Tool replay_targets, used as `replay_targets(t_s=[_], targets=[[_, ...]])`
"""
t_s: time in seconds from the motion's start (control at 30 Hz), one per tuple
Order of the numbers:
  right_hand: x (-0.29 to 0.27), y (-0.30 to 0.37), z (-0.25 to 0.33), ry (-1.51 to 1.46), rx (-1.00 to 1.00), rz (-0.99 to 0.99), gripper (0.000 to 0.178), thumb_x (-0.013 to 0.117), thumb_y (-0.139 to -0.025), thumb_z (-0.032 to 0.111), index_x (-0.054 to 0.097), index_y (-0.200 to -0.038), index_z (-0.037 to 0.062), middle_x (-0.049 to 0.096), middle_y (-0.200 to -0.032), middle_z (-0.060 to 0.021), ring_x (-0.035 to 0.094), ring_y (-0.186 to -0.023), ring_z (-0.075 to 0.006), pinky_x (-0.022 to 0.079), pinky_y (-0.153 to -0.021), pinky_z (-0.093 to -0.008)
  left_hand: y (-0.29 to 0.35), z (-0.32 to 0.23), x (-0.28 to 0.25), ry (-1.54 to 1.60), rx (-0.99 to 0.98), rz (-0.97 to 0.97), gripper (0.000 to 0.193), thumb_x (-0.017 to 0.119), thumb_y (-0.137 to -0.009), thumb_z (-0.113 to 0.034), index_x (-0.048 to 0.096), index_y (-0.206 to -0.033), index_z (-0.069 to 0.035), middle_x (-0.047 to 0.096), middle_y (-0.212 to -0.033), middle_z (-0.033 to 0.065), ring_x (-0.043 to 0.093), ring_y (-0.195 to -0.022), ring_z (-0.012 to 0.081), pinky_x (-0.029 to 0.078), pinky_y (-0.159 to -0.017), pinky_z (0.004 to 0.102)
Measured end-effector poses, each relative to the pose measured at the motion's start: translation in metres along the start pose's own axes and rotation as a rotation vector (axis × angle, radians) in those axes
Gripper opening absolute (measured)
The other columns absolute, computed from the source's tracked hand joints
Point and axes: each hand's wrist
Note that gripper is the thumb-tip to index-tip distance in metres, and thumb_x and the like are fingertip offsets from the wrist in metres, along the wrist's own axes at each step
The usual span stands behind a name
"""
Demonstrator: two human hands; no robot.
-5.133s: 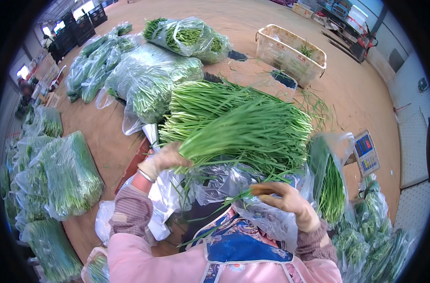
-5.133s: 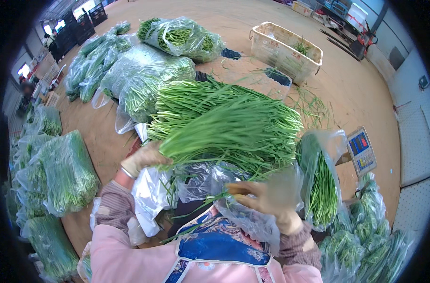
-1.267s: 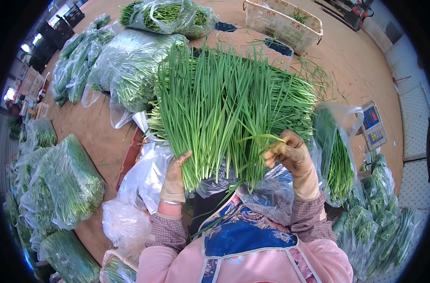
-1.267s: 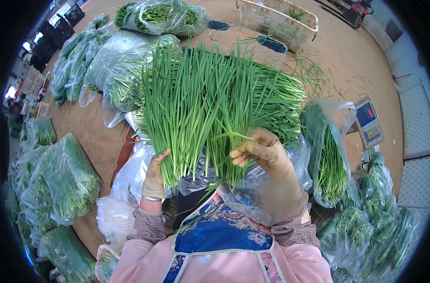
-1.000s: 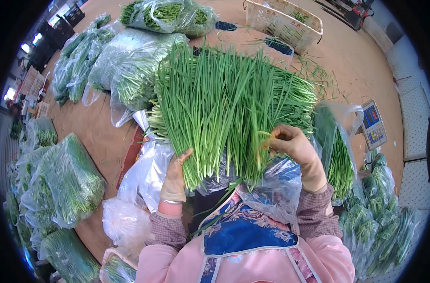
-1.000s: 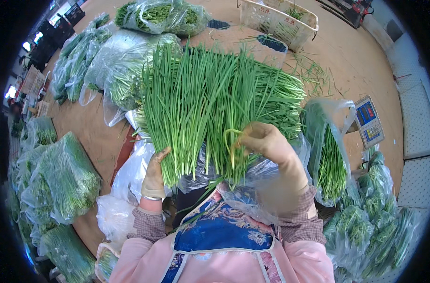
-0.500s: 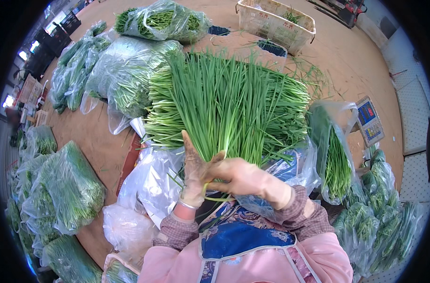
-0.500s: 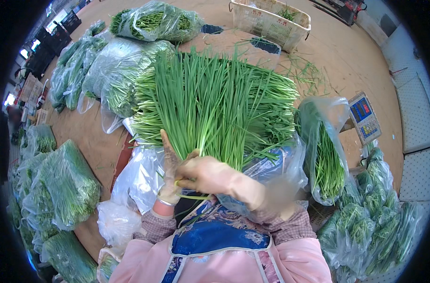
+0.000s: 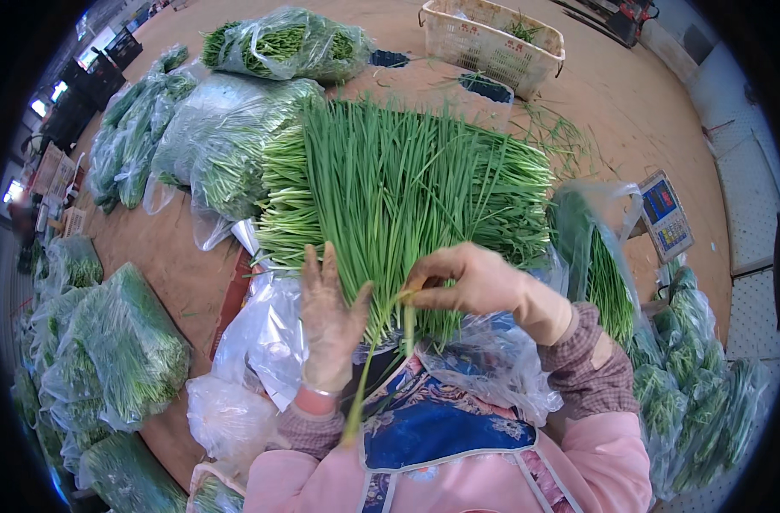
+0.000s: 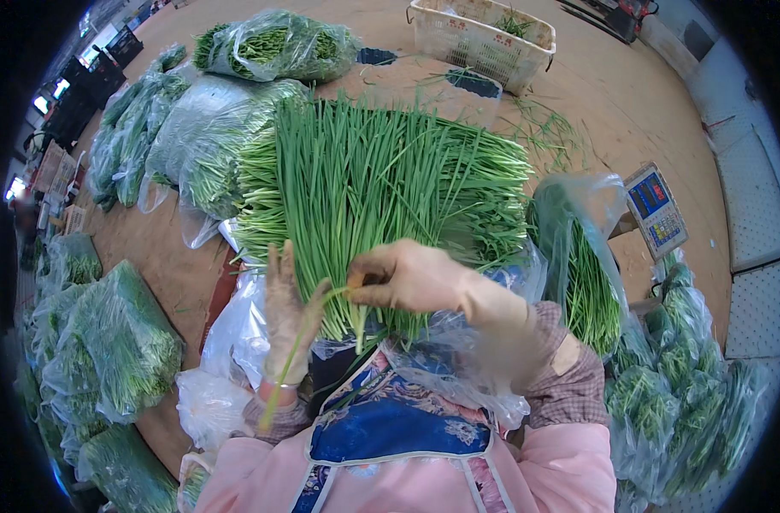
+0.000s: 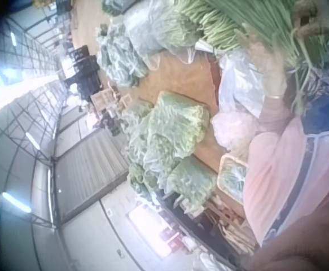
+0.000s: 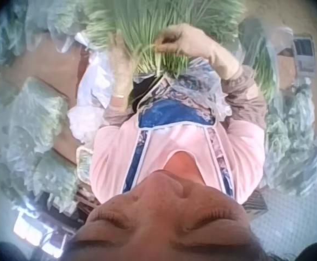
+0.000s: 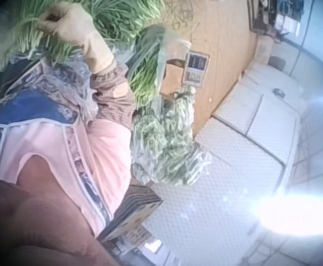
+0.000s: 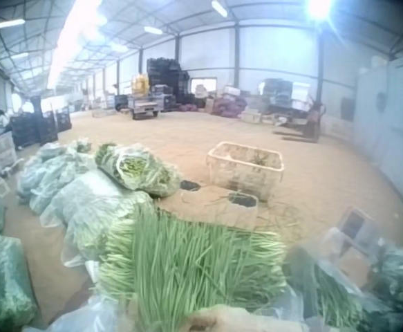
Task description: The person gathers green onions from a large pile, aligns them into bundles, places each bundle on a digital scale, and then wraps the bundle in a plastic bag. The person repeats this process multiple times throughout the clip.
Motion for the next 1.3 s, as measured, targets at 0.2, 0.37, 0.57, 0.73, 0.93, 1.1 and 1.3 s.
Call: replay_targets(t_s=[0.2, 0.37, 0.57, 0.73, 0.93, 1.1, 1.3], targets=[[0.016, -0.007, -0.018, -0.574, 0.109, -0.154, 0.015, 0.068, -0.081, 0.01, 0.064, -0.09, -0.0001, 0.065, -0.083, -0.0022, 0.058, -0.078, -0.007, 0.046, -0.068, -0.0218, 0.009, 0.004, 0.018, 0.004, 0.524, 0.344, 0.051, 0.063, -0.08, -0.022, 0.049, -0.129, -0.016, 0.027, -0.145, 0.0146, 0.013, -0.137, 0.0344, 0.012, -0.11, 0.0433], [0.012, 0.002, -0.018, -0.395, 0.002, -0.101, 0.02, 0.067, -0.082, 0.015, 0.062, -0.093, -0.0004, 0.064, -0.082, -0.0029, 0.056, -0.076, -0.0072, 0.046, -0.07, -0.023, 0.006, -0.006, 0.041, -0.01, 0.578, 0.415, 0.045, 0.056, -0.084, -0.033, 0.052, -0.127, -0.023, 0.03, -0.145, 0.0059, 0.014, -0.138, 0.0319, 0.005, -0.11, 0.048], [-0.003, 0.006, -0.003, -0.414, -0.034, -0.115, 0.016, 0.069, -0.08, 0.01, 0.065, -0.092, -0.0001, 0.066, -0.083, -0.004, 0.058, -0.079, -0.0086, 0.046, -0.071, -0.0237, 0.01, 0.001, 0.055, -0.052, 0.661, 0.249, 0.011, 0.056, -0.08, -0.024, 0.059, -0.087, -0.016, 0.046, -0.134, 0.0065, 0.028, -0.132, 0.0344, 0.01, -0.109, 0.0524], [-0.023, 0.012, 0.015, -0.518, -0.024, -0.181, 0.013, 0.067, -0.079, 0.003, 0.064, -0.089, -0.0039, 0.067, -0.088, -0.0133, 0.065, -0.075, -0.0157, 0.05, -0.063, -0.0225, 0.011, 0.007, 0.057, -0.118, 0.676, 0.281, 0.008, 0.056, -0.079, -0.023, 0.06, -0.079, -0.016, 0.05, -0.129, 0.007, 0.03, -0.131, 0.0361, 0.011, -0.108, 0.0554], [-0.177, 0.021, -0.003, -0.901, -0.435, -1.142, 0.041, 0.04, -0.093, 0.018, 0.036, -0.129, -0.0002, 0.054, -0.118, -0.018, 0.054, -0.105, -0.0255, 0.047, -0.085, -0.0323, 0.009, -0.004, 0.047, -0.114, 0.652, 0.363, 0.023, 0.065, -0.073, -0.016, 0.061, -0.096, -0.015, 0.051, -0.127, 0.0084, 0.024, -0.134, 0.0357, 0.007, -0.11, 0.0541], [-0.116, -0.007, -0.068, -0.13, 0.044, -0.832, 0.039, 0.058, -0.086, 0.031, 0.059, -0.114, 0.0039, 0.064, -0.101, -0.0067, 0.058, -0.087, -0.0146, 0.046, -0.076, -0.0257, 0.015, 0.002, -0.003, 0.228, 0.541, 0.309, 0.045, 0.066, -0.077, -0.017, 0.053, -0.12, -0.009, 0.041, -0.135, 0.0157, 0.024, -0.134, 0.0347, 0.013, -0.111, 0.0473], [0.032, -0.048, -0.047, -0.384, 0.132, -0.298, 0.026, 0.057, -0.089, 0.021, 0.061, -0.112, 0.009, 0.068, -0.092, -0.0039, 0.062, -0.082, -0.0097, 0.049, -0.076, -0.024, 0.032, 0.178, 0.032, 0.221, -0.307, -0.099, 0.055, 0.044, -0.094, -0.037, 0.037, -0.133, 0.002, 0.038, -0.137, 0.0184, 0.034, -0.129, 0.0267, 0.023, -0.108, 0.0308]])
Point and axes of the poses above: each hand's wrist, its own y-axis away from the middle knuckle, its own x-axis out of the palm, z = x × y
